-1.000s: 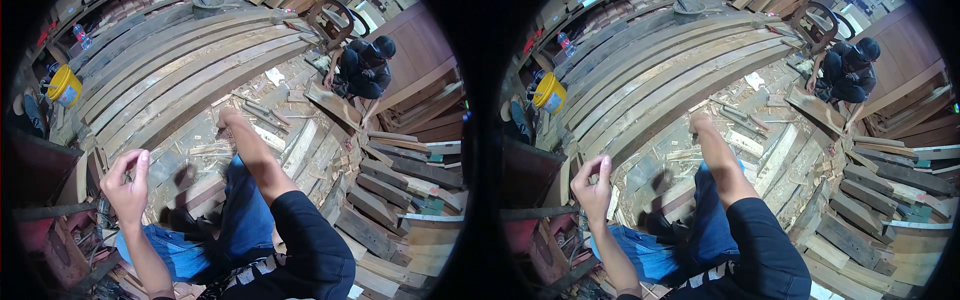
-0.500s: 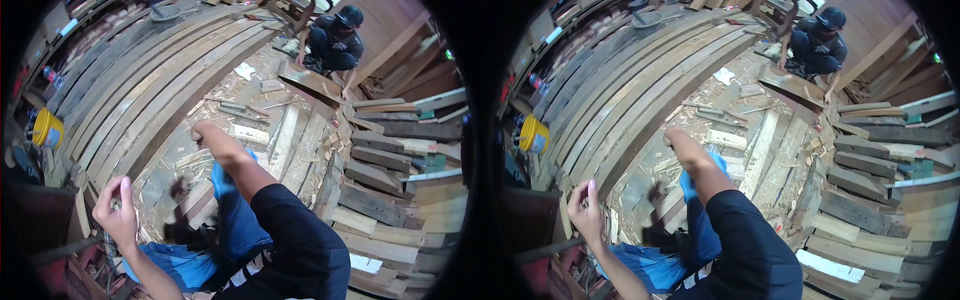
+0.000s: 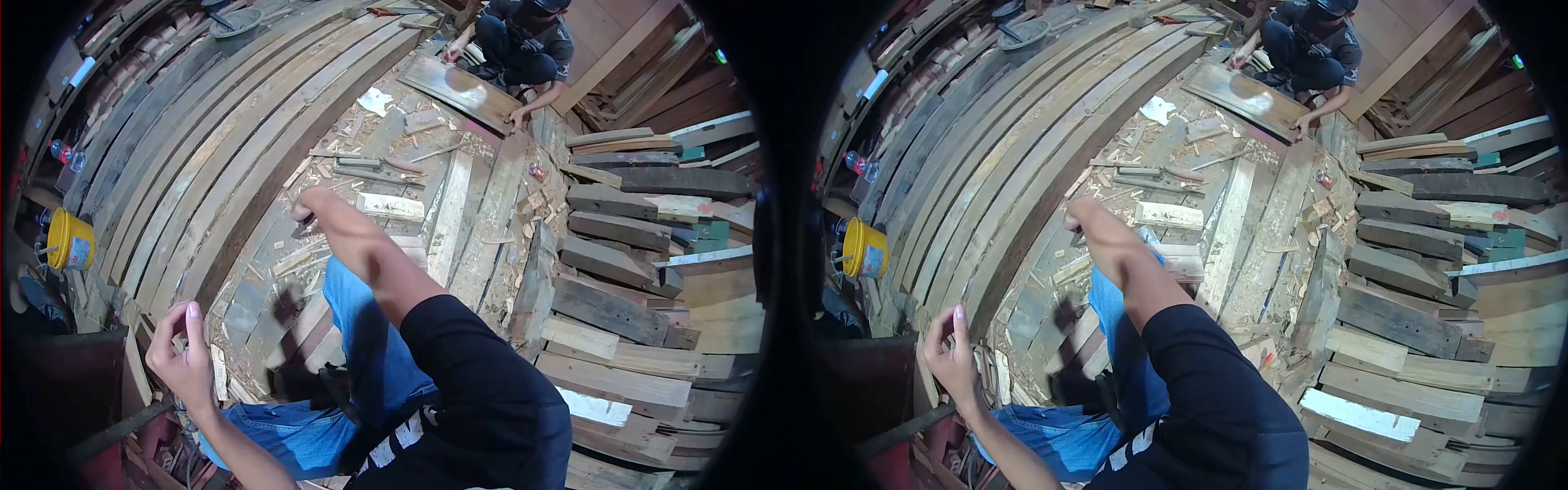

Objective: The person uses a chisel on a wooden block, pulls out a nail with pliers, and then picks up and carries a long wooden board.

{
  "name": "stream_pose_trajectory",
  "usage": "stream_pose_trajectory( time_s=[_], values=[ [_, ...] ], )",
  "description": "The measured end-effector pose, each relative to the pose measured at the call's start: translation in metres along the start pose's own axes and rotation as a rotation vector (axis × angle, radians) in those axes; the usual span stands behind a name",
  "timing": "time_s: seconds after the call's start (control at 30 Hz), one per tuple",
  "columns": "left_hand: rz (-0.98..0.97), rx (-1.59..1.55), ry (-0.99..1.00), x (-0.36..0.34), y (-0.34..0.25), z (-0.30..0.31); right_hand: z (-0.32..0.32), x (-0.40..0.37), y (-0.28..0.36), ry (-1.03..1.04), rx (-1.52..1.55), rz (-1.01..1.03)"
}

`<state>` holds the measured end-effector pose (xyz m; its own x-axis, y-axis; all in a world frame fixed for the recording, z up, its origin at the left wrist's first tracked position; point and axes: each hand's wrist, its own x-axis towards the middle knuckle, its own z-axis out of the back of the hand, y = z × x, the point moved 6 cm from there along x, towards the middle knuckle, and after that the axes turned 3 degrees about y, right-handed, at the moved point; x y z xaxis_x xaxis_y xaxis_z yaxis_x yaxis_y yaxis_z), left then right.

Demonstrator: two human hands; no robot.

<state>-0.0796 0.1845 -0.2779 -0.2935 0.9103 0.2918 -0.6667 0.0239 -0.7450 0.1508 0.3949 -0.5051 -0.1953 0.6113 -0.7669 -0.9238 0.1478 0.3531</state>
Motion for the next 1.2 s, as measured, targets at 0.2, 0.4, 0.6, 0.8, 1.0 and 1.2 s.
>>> stream_pose_trajectory(
  time_s=[0.2, 0.4, 0.6, 0.8, 1.0, 1.2],
  values=[
    [-0.023, 0.032, 0.045, 0.002, -0.004, -0.018, 0.000, 0.032, 0.002, 0.146, -0.155, -0.120],
    [-0.067, 0.089, 0.190, 0.003, -0.008, -0.046, 0.004, 0.031, 0.000, 0.119, 0.010, 0.067],
    [0.022, 0.161, 0.313, 0.004, -0.001, -0.051, 0.004, 0.006, -0.070, 0.380, 0.313, 0.161],
    [0.233, 0.038, 0.379, -0.005, 0.024, -0.044, -0.067, -0.058, -0.290, 0.164, 1.060, 0.111],
    [0.195, 0.041, 0.537, 0.022, 0.025, -0.059, -0.173, -0.161, -0.379, 0.049, 1.364, -0.252],
    [0.069, 0.238, 0.649, 0.047, -0.013, -0.091, -0.221, -0.168, -0.345, -0.189, 1.142, -0.281]
  ],
)
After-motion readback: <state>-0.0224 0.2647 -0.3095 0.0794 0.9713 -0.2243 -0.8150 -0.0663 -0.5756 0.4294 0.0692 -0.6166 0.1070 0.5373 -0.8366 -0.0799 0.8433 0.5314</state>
